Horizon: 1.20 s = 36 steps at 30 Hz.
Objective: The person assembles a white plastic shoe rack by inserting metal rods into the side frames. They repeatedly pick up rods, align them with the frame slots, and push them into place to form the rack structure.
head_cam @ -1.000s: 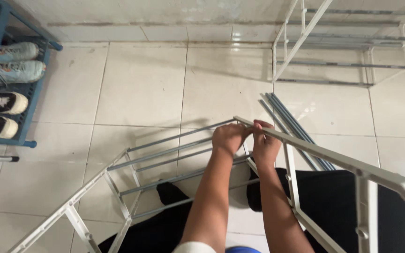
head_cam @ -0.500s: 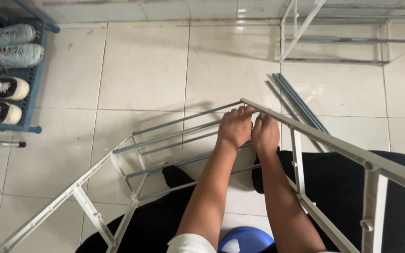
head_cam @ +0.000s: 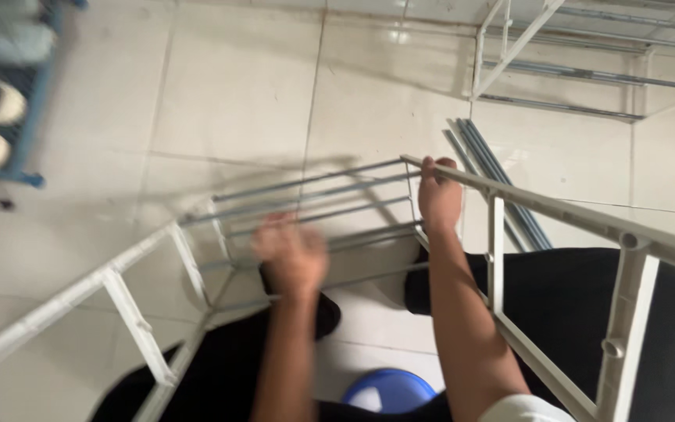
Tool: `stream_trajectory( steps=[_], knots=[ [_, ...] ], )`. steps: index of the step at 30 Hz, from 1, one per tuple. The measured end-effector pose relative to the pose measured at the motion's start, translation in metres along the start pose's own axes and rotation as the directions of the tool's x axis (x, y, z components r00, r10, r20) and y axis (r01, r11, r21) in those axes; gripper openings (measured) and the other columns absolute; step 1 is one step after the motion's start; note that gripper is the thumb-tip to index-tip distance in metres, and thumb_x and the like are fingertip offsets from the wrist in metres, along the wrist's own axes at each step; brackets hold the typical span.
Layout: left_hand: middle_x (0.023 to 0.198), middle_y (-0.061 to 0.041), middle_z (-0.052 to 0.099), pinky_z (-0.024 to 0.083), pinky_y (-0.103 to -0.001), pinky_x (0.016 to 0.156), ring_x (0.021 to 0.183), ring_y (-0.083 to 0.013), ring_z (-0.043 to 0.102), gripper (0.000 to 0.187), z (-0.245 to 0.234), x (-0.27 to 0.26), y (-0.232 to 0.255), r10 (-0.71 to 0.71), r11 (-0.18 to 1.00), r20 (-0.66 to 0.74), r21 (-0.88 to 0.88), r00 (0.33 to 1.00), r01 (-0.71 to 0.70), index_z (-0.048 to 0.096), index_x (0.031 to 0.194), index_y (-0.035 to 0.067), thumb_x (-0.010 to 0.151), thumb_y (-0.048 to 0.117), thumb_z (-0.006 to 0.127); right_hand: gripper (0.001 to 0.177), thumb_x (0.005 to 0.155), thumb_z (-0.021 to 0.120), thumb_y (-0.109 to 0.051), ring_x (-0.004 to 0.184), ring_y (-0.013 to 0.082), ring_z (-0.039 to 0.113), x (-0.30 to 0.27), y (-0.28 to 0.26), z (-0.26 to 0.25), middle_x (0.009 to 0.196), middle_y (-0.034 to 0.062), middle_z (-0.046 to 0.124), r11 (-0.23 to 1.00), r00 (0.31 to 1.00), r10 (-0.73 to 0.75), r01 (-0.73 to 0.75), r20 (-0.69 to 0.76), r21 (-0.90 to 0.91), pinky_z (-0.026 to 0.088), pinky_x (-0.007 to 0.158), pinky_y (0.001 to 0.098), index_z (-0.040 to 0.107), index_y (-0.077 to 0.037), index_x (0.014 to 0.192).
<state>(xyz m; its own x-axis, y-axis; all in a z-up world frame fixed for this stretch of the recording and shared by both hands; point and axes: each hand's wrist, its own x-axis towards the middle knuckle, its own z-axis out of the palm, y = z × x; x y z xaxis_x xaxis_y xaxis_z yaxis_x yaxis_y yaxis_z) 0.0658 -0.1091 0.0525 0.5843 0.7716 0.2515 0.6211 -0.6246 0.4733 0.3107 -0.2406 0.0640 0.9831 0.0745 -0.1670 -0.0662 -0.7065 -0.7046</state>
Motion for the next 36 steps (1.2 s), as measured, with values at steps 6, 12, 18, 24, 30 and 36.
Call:
stream_trajectory(
  steps=[6, 12, 18, 24, 30, 36],
  knots=[
    [0.135, -0.025, 0.037, 0.041, -0.057, 0.106, 0.132, -0.0405, 0.034, 0.052, -0.064, -0.002, -0.110, -0.460, 0.886, -0.360, -0.134, 0.811, 0.444, 0.044, 0.133, -0.002, 0.102, 0.032, 0.068, 0.044, 0.110, 0.048, -0.042, 0.086, 0.0376, 0.069, 0.006, -0.013, 0.001, 0.092, 0.0222, 0.071, 0.997, 0.998, -0.013, 0.017, 0.055, -0.077, 0.051, 0.078, 0.0527, 0.066, -0.001, 0.108],
    [0.132, -0.016, 0.064, 0.048, -0.046, 0.104, 0.124, -0.0335, 0.062, 0.075, -0.075, 0.065, -0.110, -0.726, 0.643, 0.083, -0.269, 0.682, 0.717, 0.051, 0.143, 0.007, 0.090, 0.058, 0.063, 0.048, 0.105, 0.053, -0.047, 0.098, 0.0375, 0.070, 0.007, 0.012, 0.009, 0.101, 0.0210, 0.072, 0.996, 0.996, -0.068, 0.064, -0.058, -0.068, 0.052, 0.087, 0.0508, 0.068, -0.002, 0.111],
    [0.120, -0.016, 0.071, 0.051, -0.048, 0.101, 0.114, -0.0326, 0.068, 0.075, -0.061, 0.092, -0.115, -0.796, 0.592, 0.148, -0.008, 0.586, 0.806, 0.059, 0.134, 0.008, 0.094, 0.071, 0.049, 0.082, 0.099, 0.074, -0.063, 0.110, 0.0411, 0.060, 0.036, 0.027, 0.015, 0.109, 0.0298, 0.063, 0.997, 0.996, -0.073, 0.072, -0.044, -0.023, 0.047, 0.091, 0.0503, 0.057, 0.013, 0.121],
    [0.122, -0.015, 0.070, 0.046, -0.053, 0.100, 0.113, -0.0330, 0.067, 0.061, -0.042, 0.072, -0.123, -0.762, 0.645, 0.027, -0.041, 0.647, 0.763, 0.066, 0.124, 0.009, 0.100, 0.061, 0.045, 0.045, 0.093, 0.069, -0.037, 0.099, 0.0357, 0.067, 0.021, 0.006, 0.009, 0.104, 0.0210, 0.070, 0.990, 0.993, -0.093, 0.085, -0.068, -0.116, 0.052, 0.090, 0.0485, 0.070, 0.002, 0.114],
    [0.120, -0.015, 0.070, 0.041, -0.054, 0.104, 0.112, -0.0336, 0.067, 0.064, -0.041, 0.069, -0.122, -0.775, 0.630, 0.014, -0.053, 0.631, 0.775, 0.066, 0.125, 0.007, 0.101, 0.061, 0.043, 0.030, 0.093, 0.066, -0.028, 0.088, 0.0277, 0.073, 0.011, -0.007, 0.003, 0.092, 0.0131, 0.075, 0.985, 0.982, -0.167, 0.170, -0.083, 0.024, 0.056, 0.082, 0.0417, 0.077, -0.005, 0.109],
    [0.122, -0.018, 0.068, 0.040, -0.054, 0.103, 0.111, -0.0364, 0.067, 0.074, -0.041, 0.065, -0.125, -0.739, 0.674, 0.014, 0.016, 0.674, 0.739, 0.063, 0.127, 0.001, 0.100, 0.066, 0.042, 0.029, 0.096, 0.063, -0.027, 0.088, 0.0282, 0.072, 0.013, 0.005, 0.007, 0.095, 0.0154, 0.075, 0.993, 0.991, -0.121, 0.122, -0.065, 0.010, 0.055, 0.081, 0.0413, 0.076, -0.005, 0.109]
  ],
)
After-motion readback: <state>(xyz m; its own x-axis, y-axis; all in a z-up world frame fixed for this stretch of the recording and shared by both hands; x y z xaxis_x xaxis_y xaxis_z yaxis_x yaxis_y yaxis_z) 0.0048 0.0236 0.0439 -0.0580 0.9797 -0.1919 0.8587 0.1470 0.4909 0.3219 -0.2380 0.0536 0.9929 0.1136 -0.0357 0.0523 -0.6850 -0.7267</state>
